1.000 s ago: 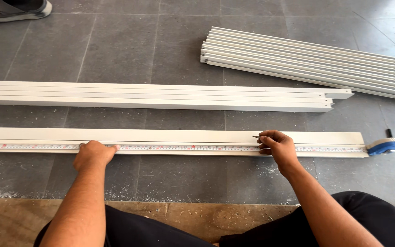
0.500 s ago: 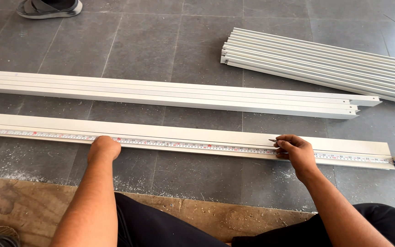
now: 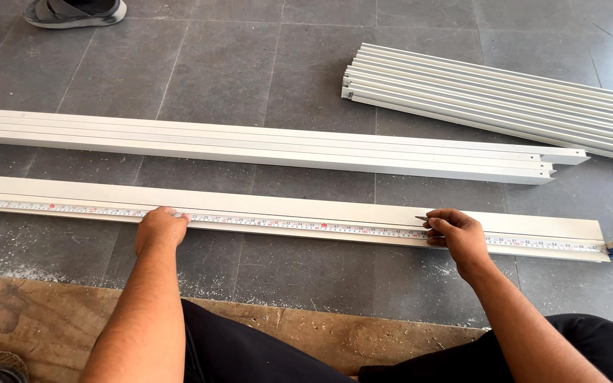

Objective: The person measures and marks white PVC moldings on the floor using a tape measure, a try square, and a pencil. They measure lengths, draw perpendicular lines, and mark specific points on the moldings.

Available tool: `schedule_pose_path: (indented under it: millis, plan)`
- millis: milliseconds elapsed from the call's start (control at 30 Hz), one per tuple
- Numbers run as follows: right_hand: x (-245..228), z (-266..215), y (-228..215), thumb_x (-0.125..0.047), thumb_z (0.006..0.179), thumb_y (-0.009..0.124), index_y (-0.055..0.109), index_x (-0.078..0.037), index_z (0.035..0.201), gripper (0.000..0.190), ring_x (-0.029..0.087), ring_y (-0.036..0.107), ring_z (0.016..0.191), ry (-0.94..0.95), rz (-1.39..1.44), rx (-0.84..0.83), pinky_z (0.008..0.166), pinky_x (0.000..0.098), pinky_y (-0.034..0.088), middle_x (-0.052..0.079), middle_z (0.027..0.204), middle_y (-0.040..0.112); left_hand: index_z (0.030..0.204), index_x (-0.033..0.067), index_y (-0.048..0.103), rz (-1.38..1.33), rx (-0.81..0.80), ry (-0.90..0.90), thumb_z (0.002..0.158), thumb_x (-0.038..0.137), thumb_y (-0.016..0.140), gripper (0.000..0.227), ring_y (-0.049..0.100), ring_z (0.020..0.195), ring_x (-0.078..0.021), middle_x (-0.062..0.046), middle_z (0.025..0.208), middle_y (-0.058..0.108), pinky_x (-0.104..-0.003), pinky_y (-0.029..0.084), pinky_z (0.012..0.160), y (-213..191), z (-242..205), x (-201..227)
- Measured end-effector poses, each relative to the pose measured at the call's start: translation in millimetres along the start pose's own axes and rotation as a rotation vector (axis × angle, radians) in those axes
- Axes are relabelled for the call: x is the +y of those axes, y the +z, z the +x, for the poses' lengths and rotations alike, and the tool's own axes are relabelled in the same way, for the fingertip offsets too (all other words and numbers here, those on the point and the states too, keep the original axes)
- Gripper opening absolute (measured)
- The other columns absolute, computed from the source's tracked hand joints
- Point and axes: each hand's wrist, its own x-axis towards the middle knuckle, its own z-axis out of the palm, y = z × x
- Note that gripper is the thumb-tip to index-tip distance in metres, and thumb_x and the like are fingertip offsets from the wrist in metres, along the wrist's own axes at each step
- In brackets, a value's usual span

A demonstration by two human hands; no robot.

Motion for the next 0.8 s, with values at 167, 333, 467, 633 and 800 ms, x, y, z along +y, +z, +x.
schedule_pose_path:
  millis: [167, 333, 467, 633, 800]
  plan:
    - [2, 1, 0, -0.01, 0.097, 0.064, 0.072, 0.0, 0.113, 0.021, 0.017, 0.069, 0.085, 0.0, 0.013, 0.001, 0.078, 0.0332, 0.062, 0.012, 0.098, 0.075, 0.131, 0.0202, 0.069, 0.082, 0.055, -0.023, 0.096, 0.047, 0.071, 0.044, 0.073, 0.11, -0.0276, -0.007, 0.129, 0.072, -0.045, 0.064, 0.083, 0, -15, 12]
    - [2, 3, -1, -0.009, 0.096, 0.064, 0.073, 0.0, 0.111, 0.02, 0.018, 0.069, 0.083, -0.008, 0.049, -0.001, 0.074, 0.033, 0.062, 0.012, 0.096, 0.074, 0.125, 0.017, 0.073, 0.18, 0.093, 0.025, 0.091, 0.049, 0.077, 0.047, 0.069, 0.115, -0.0296, -0.01, 0.129, 0.07, -0.047, 0.061, 0.084, -2, -9, 14]
    - [-1, 3, -5, -0.01, 0.096, 0.064, 0.073, 0.0, 0.109, 0.018, 0.018, 0.069, 0.079, -0.003, 0.103, 0.02, 0.07, 0.0338, 0.06, 0.011, 0.091, 0.073, 0.125, 0.018, 0.073, 0.166, 0.083, 0.004, 0.092, 0.05, 0.076, 0.046, 0.07, 0.114, -0.0311, -0.011, 0.128, 0.071, -0.048, 0.061, 0.084, 1, -4, 13]
    - [-10, 3, -24, -0.011, 0.096, 0.063, 0.072, 0.0, 0.104, 0.016, 0.019, 0.068, 0.076, -0.021, 0.198, 0.153, 0.067, 0.0346, 0.061, 0.008, 0.081, 0.067, 0.127, 0.0196, 0.073, 0.124, 0.071, 0.004, 0.092, 0.047, 0.075, 0.045, 0.072, 0.111, -0.0311, -0.01, 0.126, 0.073, -0.049, 0.061, 0.083, 7, 0, 7]
    - [-16, 5, -46, -0.009, 0.093, 0.06, 0.072, -0.002, 0.101, 0.016, 0.019, 0.068, 0.075, -0.059, 0.243, 0.281, 0.063, 0.0353, 0.058, 0.008, 0.077, 0.066, 0.127, 0.0221, 0.073, 0.147, 0.086, 0.013, 0.09, 0.05, 0.077, 0.046, 0.071, 0.111, -0.032, -0.01, 0.126, 0.073, -0.05, 0.061, 0.082, 8, 7, 5]
